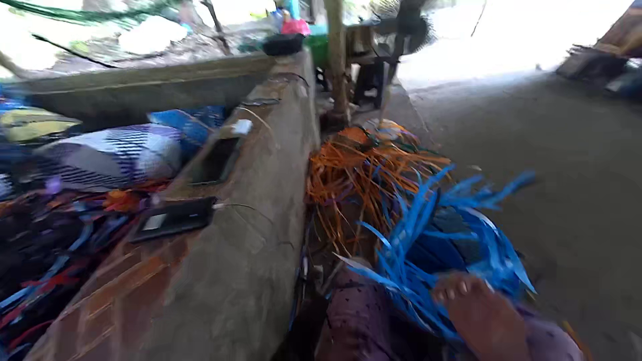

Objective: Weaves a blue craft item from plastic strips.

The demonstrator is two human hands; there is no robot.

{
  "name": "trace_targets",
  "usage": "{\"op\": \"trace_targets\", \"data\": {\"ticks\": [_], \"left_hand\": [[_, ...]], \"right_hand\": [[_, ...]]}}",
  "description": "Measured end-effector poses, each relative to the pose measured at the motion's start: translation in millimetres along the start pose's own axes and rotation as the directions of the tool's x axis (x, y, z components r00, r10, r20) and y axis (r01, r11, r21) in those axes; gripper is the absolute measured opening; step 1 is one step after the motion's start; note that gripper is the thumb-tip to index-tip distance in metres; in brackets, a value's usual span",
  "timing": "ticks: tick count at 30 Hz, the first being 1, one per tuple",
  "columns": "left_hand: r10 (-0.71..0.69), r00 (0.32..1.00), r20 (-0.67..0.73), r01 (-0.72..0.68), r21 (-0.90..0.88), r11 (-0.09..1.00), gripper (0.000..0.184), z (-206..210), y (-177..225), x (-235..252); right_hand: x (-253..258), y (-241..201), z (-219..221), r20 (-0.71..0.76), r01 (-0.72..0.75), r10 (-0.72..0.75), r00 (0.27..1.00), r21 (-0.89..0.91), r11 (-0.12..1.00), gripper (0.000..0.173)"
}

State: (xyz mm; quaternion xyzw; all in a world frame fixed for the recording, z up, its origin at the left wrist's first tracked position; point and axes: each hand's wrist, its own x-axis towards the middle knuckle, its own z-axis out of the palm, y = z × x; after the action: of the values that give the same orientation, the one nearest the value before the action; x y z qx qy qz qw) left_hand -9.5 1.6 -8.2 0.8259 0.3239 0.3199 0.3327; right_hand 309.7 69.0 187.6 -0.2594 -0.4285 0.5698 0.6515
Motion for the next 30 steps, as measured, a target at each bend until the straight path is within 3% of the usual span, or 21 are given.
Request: {"op": "trace_targets", "data": {"ticks": [2,5,11,22,26,30], "left_hand": [[0.031,0.999,-0.008,-0.031,0.027,0.999,0.038,-3,0,-3],[0.054,0.998,-0.014,-0.053,0.05,0.997,0.042,-6,-1,-5],[0.063,0.998,-0.002,-0.063,0.064,0.996,0.043,-9,-5,-8],[0.098,0.995,0.014,-0.099,0.097,0.99,0.041,-11,-10,-13],[-0.027,0.998,-0.058,0.029,0.032,0.999,0.032,-33,40,39],[0.12,0.976,-0.184,-0.12,0.011,0.993,0.023,-51,90,124]], "right_hand": [[19,-3,9,-0.12,0.025,0.013,0.993,0.306,0.952,0.037],[41,-5,7,-0.286,0.07,0.081,0.955,0.483,0.873,0.052],[44,-3,-4,-0.401,0.082,0.173,0.9,0.543,0.836,0.056],[38,-6,-11,-0.426,0.127,0.207,0.881,0.632,0.764,0.055],[33,-10,-6,-0.428,0.094,0.223,0.876,0.603,0.792,0.058],[23,-14,0,-0.401,0.063,0.225,0.888,0.592,0.803,0.058]]}}
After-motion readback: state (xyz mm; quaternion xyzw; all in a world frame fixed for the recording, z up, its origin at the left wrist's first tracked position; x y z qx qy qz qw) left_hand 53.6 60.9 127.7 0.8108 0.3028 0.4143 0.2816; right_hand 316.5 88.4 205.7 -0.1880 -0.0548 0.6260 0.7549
